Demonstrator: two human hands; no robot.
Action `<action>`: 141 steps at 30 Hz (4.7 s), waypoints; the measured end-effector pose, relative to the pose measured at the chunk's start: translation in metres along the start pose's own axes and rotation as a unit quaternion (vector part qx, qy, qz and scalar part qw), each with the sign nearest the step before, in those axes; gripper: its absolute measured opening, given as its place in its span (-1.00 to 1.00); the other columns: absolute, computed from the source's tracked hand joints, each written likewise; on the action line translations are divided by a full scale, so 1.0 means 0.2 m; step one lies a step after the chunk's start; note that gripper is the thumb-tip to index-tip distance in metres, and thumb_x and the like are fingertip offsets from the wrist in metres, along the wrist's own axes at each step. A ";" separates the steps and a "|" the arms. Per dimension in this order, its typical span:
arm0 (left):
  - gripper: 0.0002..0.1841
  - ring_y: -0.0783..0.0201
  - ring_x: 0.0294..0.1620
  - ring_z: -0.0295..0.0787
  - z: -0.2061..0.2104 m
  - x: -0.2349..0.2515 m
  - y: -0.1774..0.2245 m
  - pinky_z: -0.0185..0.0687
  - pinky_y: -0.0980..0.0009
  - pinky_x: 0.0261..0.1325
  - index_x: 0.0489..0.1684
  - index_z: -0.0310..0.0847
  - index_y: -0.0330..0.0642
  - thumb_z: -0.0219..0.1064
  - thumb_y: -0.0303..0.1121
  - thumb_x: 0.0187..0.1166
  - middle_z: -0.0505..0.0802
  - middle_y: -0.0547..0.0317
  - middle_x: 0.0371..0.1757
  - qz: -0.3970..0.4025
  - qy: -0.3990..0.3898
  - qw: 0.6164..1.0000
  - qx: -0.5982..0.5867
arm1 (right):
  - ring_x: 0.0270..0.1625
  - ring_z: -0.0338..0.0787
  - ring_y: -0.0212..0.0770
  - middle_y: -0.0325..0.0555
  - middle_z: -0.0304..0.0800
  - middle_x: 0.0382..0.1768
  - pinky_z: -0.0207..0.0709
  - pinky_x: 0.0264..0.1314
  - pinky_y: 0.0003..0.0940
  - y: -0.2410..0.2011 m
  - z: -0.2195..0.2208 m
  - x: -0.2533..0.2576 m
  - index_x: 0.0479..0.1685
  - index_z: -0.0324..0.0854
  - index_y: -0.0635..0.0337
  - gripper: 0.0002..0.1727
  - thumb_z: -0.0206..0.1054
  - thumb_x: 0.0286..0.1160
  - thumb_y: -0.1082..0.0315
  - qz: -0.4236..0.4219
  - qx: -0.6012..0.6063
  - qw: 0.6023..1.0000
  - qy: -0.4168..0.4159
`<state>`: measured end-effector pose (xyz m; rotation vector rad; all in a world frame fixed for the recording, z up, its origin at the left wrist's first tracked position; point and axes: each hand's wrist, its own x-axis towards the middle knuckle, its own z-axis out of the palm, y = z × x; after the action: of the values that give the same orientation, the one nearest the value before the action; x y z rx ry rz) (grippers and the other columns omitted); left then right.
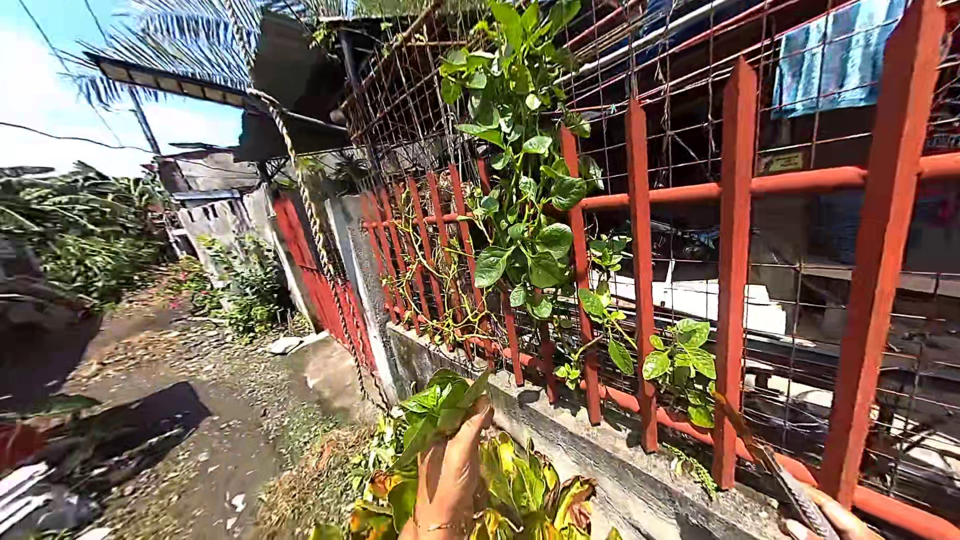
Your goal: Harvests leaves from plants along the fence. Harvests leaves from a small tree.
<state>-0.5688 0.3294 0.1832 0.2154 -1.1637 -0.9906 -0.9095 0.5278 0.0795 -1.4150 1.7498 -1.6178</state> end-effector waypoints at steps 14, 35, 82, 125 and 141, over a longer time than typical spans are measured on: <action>-0.86 0.53 -0.26 0.81 -0.24 0.17 -0.13 0.75 0.54 -0.07 -0.14 0.87 0.11 0.54 -0.31 0.41 0.92 0.43 -0.25 0.046 -0.018 0.995 0.082 | -0.35 0.79 -0.39 -0.21 0.82 0.11 0.73 -0.40 -0.50 -0.52 0.29 0.66 0.79 0.16 0.20 -0.34 0.05 0.63 0.47 -0.152 0.108 0.981 -0.050; -0.81 0.55 -0.21 0.81 -0.20 0.59 -0.26 0.77 0.53 -0.03 -0.15 0.79 -0.04 0.59 -0.43 0.35 0.90 0.46 -0.24 0.058 -0.040 0.997 0.032 | -0.45 0.75 -0.39 -0.12 0.80 -0.04 0.68 -0.39 -0.50 -0.84 0.69 1.42 0.70 0.30 0.11 -0.48 0.06 0.75 0.48 -0.101 0.043 0.994 0.013; -0.76 0.55 -0.51 0.64 0.72 1.13 -0.19 0.64 0.61 -0.43 0.12 0.58 -0.05 0.42 -0.40 0.58 0.82 0.43 -0.23 0.107 -0.130 0.928 0.333 | 0.03 0.78 0.01 0.28 0.51 0.43 0.67 0.15 -0.11 -0.66 0.61 1.58 0.87 0.01 0.21 -0.30 0.17 0.79 0.32 -0.047 0.000 0.980 -0.191; -0.74 0.45 -0.41 0.74 0.33 1.22 -0.76 0.73 0.43 -0.27 0.11 0.68 -0.24 0.29 -0.26 0.69 0.81 0.22 -0.21 -0.061 -0.143 0.880 0.449 | 0.25 0.78 0.10 0.17 0.77 0.22 0.57 0.30 0.13 -0.46 0.78 1.39 0.60 0.47 0.16 -0.53 0.12 0.74 0.37 -0.028 -0.134 0.984 -0.113; -0.86 0.50 -0.45 0.74 0.20 1.15 -0.73 0.68 0.51 -0.31 -0.03 0.70 -0.26 0.34 -0.40 0.64 0.87 0.33 -0.37 -0.062 -0.212 0.892 0.394 | 0.30 0.77 0.14 0.10 0.77 0.29 0.57 0.32 0.27 -0.40 0.89 1.39 0.60 0.53 0.07 -0.49 0.20 0.63 0.38 -0.062 -0.171 0.976 -0.121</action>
<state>-0.6702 0.0857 0.2641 0.7549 -1.9467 -0.6313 -0.8522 0.2159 0.1994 -1.8247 1.8863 -1.1728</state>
